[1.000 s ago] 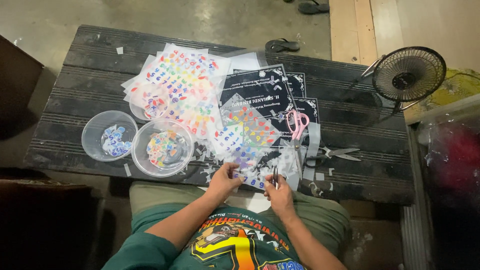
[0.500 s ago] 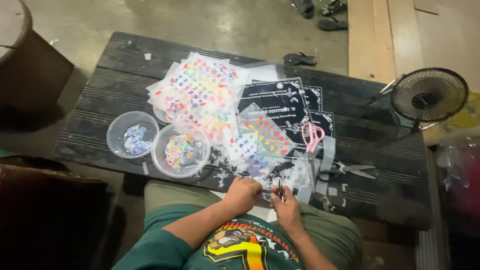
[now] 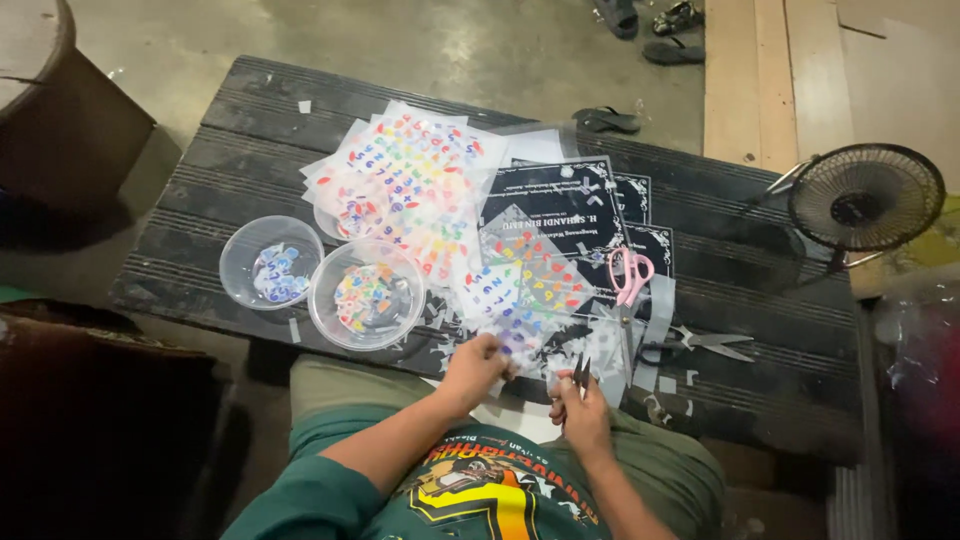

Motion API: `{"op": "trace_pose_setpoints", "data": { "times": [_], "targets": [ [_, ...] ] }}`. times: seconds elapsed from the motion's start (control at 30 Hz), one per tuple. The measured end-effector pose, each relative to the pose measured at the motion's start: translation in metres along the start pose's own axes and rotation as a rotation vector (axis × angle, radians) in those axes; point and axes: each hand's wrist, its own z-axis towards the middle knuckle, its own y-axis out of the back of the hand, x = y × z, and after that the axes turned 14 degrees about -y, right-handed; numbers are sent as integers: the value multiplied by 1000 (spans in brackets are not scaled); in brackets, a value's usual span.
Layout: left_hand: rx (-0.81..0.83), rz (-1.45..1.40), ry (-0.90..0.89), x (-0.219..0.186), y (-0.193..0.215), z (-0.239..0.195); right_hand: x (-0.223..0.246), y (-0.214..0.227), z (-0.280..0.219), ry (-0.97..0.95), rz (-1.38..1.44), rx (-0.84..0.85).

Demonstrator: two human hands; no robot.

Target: Applying small stickers to black cards by picking them from sheets and containers and occasionally using scissors to cut materials.

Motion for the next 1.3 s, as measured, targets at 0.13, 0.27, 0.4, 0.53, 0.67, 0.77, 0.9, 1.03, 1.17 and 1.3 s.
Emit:
{"op": "trace_pose_setpoints", "data": {
  "times": [0.13, 0.27, 0.4, 0.53, 0.67, 0.77, 0.9, 1.03, 1.17, 1.3],
  "targets": [
    [-124, -491, 35, 36, -6, 17, -19, 2, 19, -40, 69, -3],
    [-141, -595, 61, 53, -8, 23, -8, 2, 14, -136, 231, 56],
    [-150, -647, 50, 41, -3, 19, 28, -3, -13, -229, 74, 82],
    [-148, -636, 42, 64, -13, 31, 40, -11, -26, -260, -115, 140],
    [-168, -663, 41, 74, -21, 33, 42, -22, -31, -163, -141, 214],
    [-146, -608, 62, 63, -20, 24, 50, -26, -37, -90, -201, 243],
    [-88, -484, 20, 88, -25, 34, 36, -37, -17, -139, -82, 153],
    [21, -513, 51, 56, -19, 15, 35, -33, -14, -90, -98, 100],
    [-100, -165, -66, 24, -10, 3, 59, -32, -36, 7, -305, -20],
    [-40, 723, -461, 1, -1, -4, 23, -20, -18, 482, -459, -89]
  ]
}}
